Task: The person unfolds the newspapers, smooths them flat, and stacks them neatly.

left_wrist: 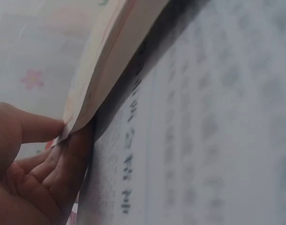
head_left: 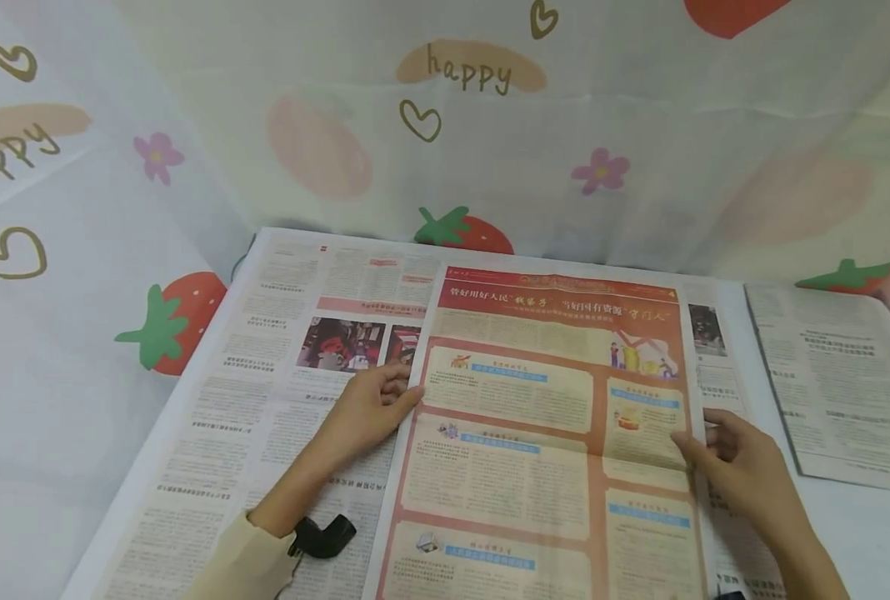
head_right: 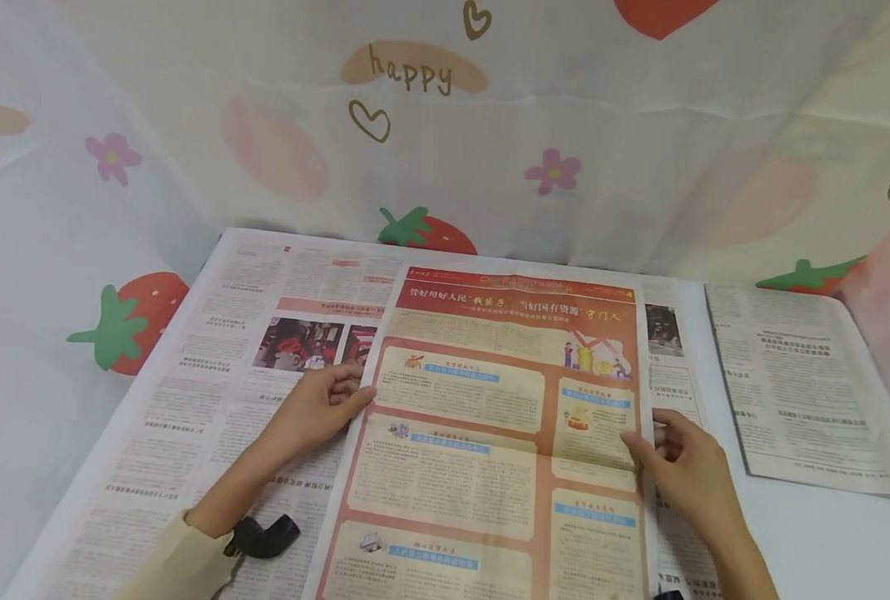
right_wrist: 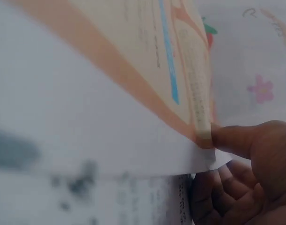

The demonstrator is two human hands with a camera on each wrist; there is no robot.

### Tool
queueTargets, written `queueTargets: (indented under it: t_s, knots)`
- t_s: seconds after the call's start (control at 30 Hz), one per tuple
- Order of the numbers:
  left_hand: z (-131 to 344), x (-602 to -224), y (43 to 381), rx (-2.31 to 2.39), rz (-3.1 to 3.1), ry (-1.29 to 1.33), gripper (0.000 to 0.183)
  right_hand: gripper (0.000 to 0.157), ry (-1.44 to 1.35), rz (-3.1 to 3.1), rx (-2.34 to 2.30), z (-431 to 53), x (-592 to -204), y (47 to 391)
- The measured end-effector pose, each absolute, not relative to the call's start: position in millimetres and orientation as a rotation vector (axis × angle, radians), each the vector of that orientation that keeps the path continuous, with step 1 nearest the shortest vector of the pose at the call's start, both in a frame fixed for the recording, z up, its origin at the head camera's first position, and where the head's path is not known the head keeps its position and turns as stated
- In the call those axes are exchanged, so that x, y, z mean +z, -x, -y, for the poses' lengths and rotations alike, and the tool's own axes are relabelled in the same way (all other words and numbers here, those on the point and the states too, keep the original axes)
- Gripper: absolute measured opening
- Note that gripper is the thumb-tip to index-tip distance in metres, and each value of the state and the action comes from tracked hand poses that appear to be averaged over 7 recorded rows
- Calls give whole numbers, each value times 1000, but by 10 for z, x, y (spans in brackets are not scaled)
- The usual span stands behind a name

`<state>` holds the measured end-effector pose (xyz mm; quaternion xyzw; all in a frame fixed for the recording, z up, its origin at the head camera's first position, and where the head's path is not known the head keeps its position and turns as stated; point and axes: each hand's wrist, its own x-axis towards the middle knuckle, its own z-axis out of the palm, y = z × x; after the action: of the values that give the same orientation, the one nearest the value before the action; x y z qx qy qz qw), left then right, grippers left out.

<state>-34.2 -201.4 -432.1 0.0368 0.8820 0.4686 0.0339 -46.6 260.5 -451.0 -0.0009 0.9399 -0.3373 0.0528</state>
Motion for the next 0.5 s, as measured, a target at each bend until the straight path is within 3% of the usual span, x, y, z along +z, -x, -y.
queueTargets:
  t_s: [0.33,0.5]
  knots:
    - [2039,-4297,364,1365,-2680,-8,57,99,46,-2664,-1016,-2667,-4427,542]
    - [2046,-4278,372,1386,-2638,4,51,95,36,-2814,-920,-2632,-4448,532]
